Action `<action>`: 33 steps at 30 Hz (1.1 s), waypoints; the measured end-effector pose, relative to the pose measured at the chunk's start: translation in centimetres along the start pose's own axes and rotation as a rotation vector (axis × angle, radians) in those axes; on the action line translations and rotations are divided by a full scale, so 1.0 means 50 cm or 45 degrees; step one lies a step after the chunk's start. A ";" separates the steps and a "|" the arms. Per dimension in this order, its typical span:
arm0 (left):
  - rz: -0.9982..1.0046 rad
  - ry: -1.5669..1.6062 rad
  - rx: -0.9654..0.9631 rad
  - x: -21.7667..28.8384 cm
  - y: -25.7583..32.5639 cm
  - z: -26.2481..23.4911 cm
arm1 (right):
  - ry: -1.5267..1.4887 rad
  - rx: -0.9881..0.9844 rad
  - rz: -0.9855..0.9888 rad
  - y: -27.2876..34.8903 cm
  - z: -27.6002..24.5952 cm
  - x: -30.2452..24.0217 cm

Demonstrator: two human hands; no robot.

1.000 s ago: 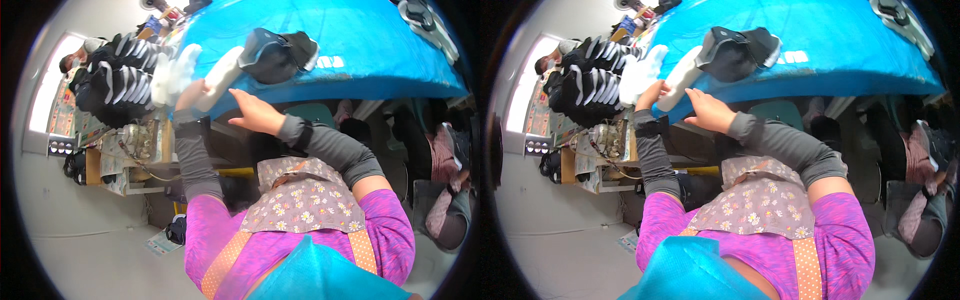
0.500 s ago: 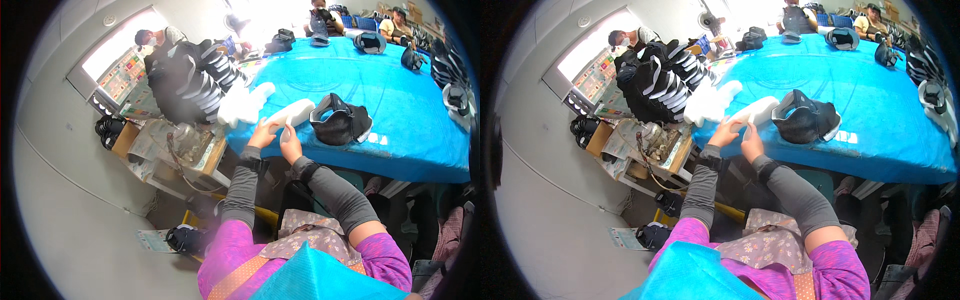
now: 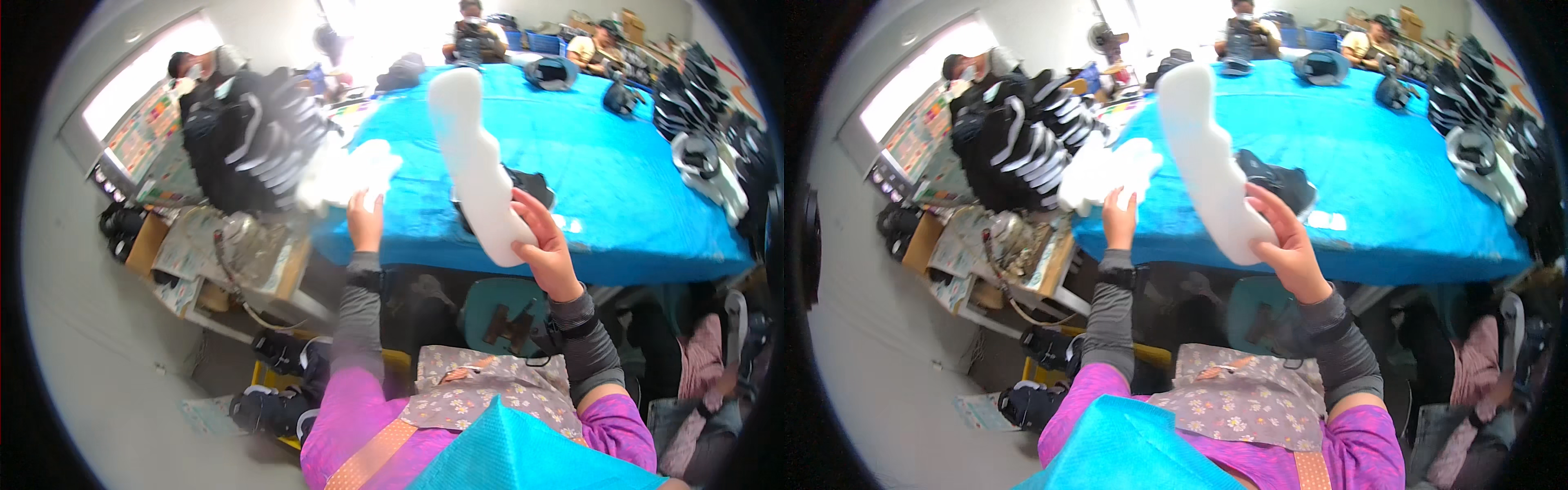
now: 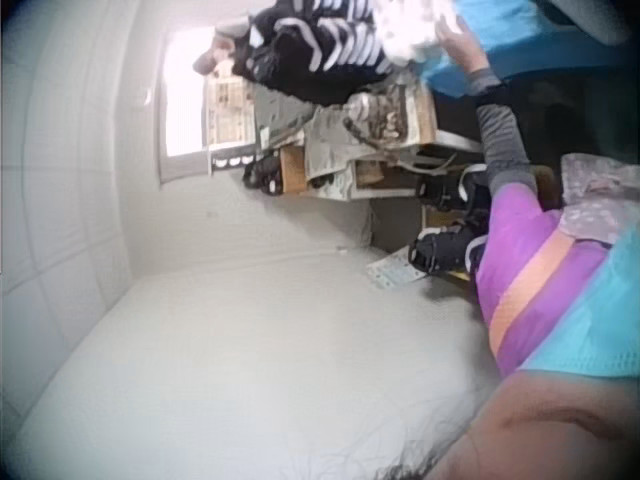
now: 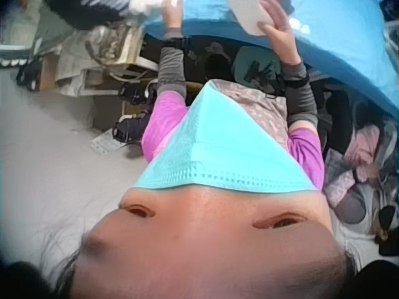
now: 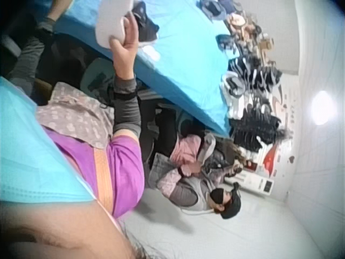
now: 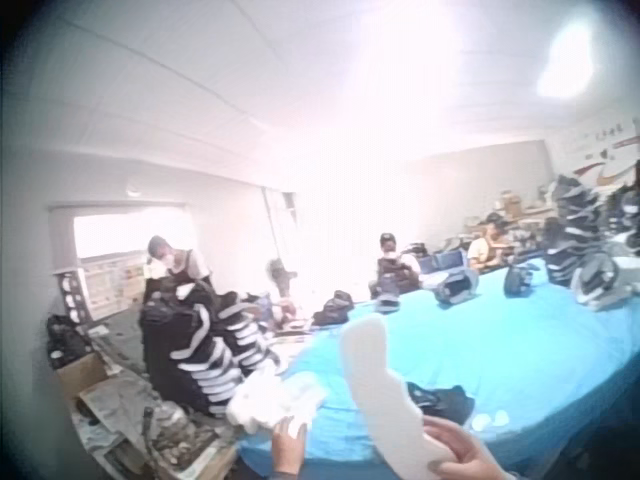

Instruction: The person pulls the inner lining and padding through a black shoe upper, then inserts a white foam padding into the interior of a second black shoe upper.

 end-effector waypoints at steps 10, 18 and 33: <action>-0.168 2.349 -0.610 0.493 0.103 -0.029 | -0.051 0.040 0.384 0.084 -0.061 0.057; -0.149 1.679 -0.173 0.480 0.160 -0.019 | -0.614 0.296 0.384 0.136 -0.142 0.101; 0.824 1.015 -0.394 0.597 0.305 0.010 | 0.173 0.160 -0.049 0.152 -0.078 -0.015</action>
Point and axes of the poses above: each hand's wrist, its own y-axis away from the middle knuckle, its own z-axis out of the palm, x = y × z, the point moved 9 cm from there along -y, towards the middle knuckle, and after that the axes turned 2 degrees about z, right-handed, at the moved point
